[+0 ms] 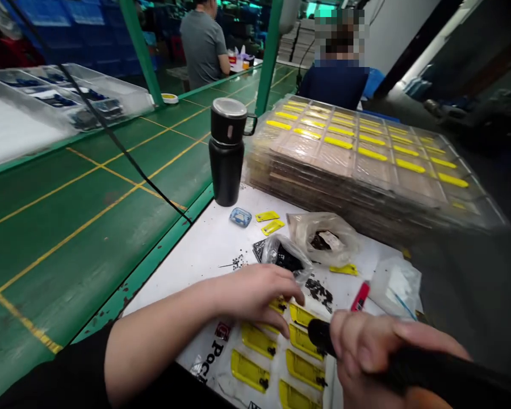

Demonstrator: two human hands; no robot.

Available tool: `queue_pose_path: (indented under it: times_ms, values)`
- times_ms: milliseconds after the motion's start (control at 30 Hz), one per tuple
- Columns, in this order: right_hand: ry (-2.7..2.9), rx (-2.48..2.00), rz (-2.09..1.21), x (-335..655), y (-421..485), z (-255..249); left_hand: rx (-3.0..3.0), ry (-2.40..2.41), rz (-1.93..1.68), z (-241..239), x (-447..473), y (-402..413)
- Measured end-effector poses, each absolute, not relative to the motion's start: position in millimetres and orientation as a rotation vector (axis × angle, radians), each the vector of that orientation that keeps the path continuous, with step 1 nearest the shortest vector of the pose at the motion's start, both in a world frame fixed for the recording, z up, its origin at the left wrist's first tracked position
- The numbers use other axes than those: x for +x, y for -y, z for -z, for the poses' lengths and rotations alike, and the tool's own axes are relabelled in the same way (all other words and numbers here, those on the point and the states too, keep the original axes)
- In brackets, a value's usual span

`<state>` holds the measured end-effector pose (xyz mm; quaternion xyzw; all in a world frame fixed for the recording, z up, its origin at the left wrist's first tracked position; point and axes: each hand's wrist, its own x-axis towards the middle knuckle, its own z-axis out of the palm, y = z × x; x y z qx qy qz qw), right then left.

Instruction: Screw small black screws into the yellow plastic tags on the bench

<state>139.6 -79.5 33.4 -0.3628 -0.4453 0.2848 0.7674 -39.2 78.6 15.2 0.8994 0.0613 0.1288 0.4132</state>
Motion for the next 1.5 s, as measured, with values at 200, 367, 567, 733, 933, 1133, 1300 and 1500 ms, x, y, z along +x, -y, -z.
queue_pose_path:
  times_ms: [200, 367, 567, 733, 933, 1133, 1300, 1500]
  values:
    - [0.96, -0.825, -0.847, 118, 51, -48, 2.431, -0.307, 0.007, -23, -55, -103]
    - [0.997, -0.802, -0.916, 115, 48, -41, 2.509, -0.331, 0.285, -35, -47, -91]
    - [0.989, -0.837, -0.928, 109, 47, -44, 2.581, -0.285, 0.416, -45, -41, -79]
    - [1.001, -0.872, -0.955, 107, 46, -42, 2.581, -0.299, 0.41, -42, -41, -80]
    - [1.029, -0.9, -0.934, 106, 45, -39, 2.606, -0.278, 0.347, -40, -42, -80]
    - [1.011, -0.916, -0.928, 105, 43, -40, 2.602, -0.261, 0.332, -39, -42, -81]
    - [1.013, -0.936, -0.941, 104, 45, -38, 2.59, -0.269, 0.363, -41, -41, -81]
    - [1.019, -0.943, -0.909, 104, 44, -38, 2.603, -0.273, 0.358, -42, -42, -80]
